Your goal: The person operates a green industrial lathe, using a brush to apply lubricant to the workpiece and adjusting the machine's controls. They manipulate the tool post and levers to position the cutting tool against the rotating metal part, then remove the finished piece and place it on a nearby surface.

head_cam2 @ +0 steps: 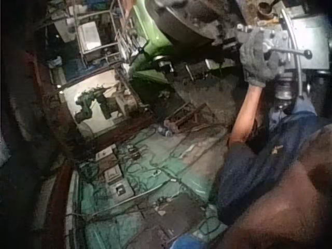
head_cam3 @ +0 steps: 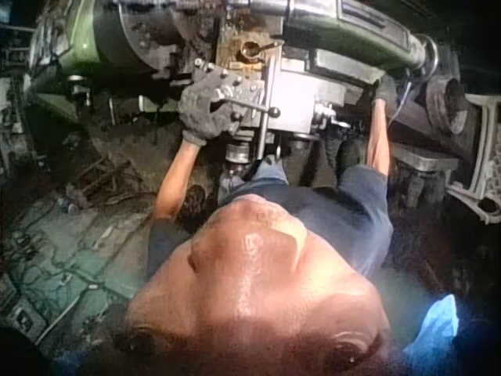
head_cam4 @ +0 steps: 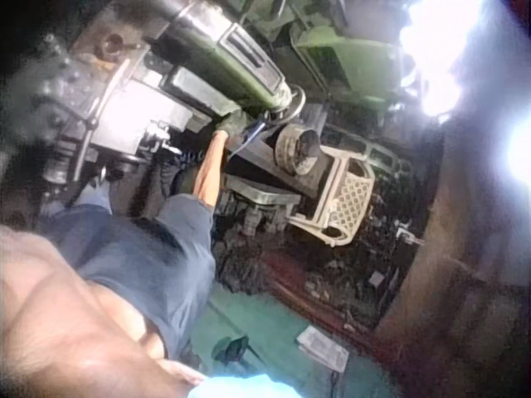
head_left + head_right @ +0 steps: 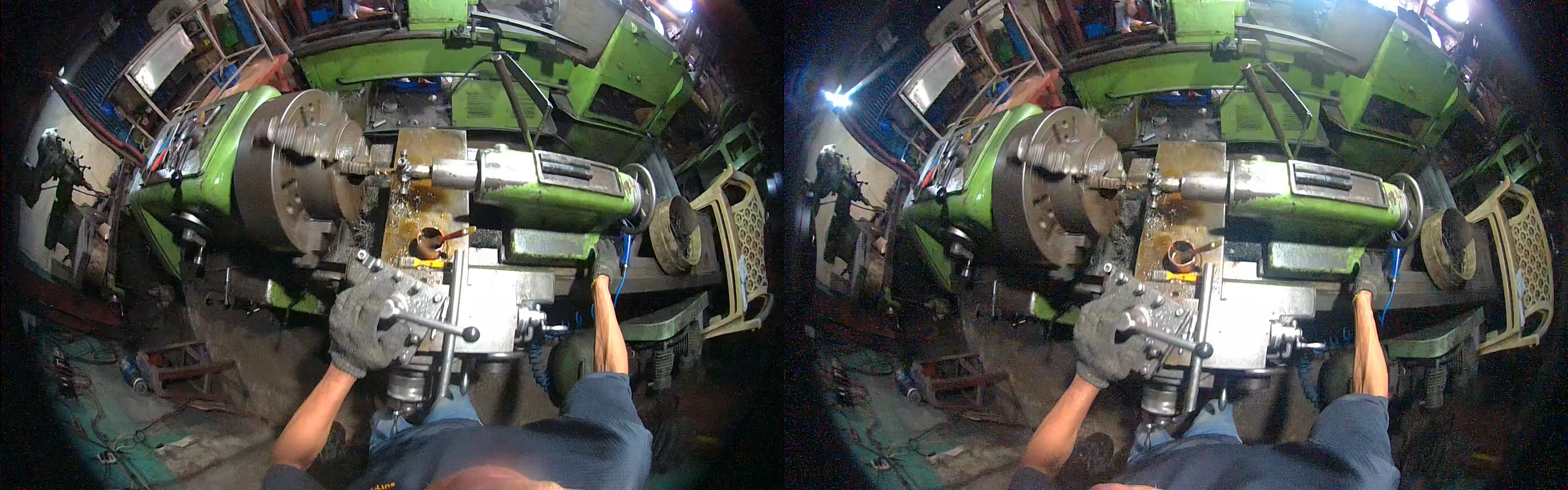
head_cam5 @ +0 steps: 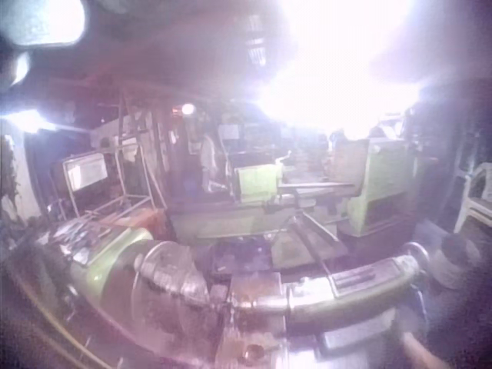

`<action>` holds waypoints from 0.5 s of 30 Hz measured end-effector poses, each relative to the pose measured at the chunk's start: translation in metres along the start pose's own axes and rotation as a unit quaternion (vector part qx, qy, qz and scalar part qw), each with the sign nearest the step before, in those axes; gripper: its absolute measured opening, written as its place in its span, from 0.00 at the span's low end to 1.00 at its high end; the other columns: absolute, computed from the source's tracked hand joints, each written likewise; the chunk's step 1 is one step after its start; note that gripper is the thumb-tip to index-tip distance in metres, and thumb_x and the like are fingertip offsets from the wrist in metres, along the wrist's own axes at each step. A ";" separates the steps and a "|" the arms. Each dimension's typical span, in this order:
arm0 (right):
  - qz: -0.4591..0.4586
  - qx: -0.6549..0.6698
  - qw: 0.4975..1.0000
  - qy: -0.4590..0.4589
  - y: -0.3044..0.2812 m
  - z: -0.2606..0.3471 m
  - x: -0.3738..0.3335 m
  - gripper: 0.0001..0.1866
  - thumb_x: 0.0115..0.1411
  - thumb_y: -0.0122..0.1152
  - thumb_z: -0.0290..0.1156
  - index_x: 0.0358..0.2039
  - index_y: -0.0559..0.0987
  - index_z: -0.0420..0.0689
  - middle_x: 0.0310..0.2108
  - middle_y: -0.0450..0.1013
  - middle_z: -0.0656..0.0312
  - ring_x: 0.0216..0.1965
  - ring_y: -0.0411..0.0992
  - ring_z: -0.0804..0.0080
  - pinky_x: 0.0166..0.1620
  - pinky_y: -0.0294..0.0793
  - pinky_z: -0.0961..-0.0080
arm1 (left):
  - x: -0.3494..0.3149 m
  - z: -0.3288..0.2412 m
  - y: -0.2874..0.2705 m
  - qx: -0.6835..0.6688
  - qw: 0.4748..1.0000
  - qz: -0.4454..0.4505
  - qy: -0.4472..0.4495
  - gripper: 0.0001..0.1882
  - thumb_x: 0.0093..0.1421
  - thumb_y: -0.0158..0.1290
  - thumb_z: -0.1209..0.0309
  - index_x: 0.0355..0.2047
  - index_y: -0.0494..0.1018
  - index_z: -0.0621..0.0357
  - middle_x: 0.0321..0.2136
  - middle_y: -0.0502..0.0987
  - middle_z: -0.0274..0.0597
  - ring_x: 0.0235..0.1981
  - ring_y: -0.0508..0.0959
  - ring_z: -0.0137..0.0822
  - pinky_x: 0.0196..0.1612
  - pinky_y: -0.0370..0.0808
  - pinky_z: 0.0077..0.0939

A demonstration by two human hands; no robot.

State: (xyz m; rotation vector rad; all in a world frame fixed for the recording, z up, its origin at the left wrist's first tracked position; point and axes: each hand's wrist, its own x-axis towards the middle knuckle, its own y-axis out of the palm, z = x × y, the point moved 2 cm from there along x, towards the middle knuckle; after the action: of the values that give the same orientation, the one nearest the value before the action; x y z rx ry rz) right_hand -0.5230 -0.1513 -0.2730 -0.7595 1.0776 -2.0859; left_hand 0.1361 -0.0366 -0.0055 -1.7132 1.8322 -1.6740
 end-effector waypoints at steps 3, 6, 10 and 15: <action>-0.050 0.097 0.993 -0.050 -0.064 0.070 -0.064 0.22 0.66 0.56 0.39 0.57 0.77 0.41 0.57 0.76 0.54 0.53 0.75 0.63 0.57 0.70 0.71 | -0.012 0.003 -0.004 -0.008 1.000 -0.019 -0.006 0.30 0.60 0.55 0.53 0.57 0.70 0.58 0.57 0.75 0.51 0.55 0.75 0.55 0.56 0.69 0.47; -0.053 0.170 0.976 -0.124 -0.106 0.166 -0.140 0.21 0.65 0.60 0.34 0.57 0.78 0.42 0.55 0.77 0.56 0.51 0.76 0.67 0.57 0.71 0.73 | -0.026 0.010 -0.016 -0.052 0.998 -0.030 -0.016 0.34 0.61 0.54 0.48 0.60 0.68 0.59 0.56 0.74 0.52 0.55 0.73 0.57 0.58 0.68 0.48; 0.016 0.218 0.964 -0.152 -0.119 0.261 -0.238 0.20 0.65 0.62 0.33 0.57 0.78 0.42 0.54 0.77 0.55 0.56 0.75 0.65 0.60 0.70 0.72 | -0.055 0.028 -0.033 -0.081 0.994 -0.064 -0.045 0.33 0.61 0.55 0.49 0.58 0.70 0.61 0.53 0.75 0.53 0.54 0.74 0.55 0.58 0.69 0.46; 0.085 0.167 0.965 -0.181 -0.085 0.312 -0.300 0.22 0.59 0.66 0.36 0.54 0.79 0.46 0.48 0.78 0.49 0.50 0.76 0.52 0.55 0.73 0.60 | -0.104 0.087 -0.076 -0.105 0.985 -0.052 -0.126 0.32 0.62 0.55 0.51 0.58 0.70 0.61 0.52 0.75 0.52 0.54 0.74 0.53 0.60 0.68 0.45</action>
State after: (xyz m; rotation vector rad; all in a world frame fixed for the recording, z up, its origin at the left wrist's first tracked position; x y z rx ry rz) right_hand -0.1339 -0.0293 -0.1050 -0.8046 0.5530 -1.8259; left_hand 0.2807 0.0093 -0.0387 -2.0291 1.8812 -1.2598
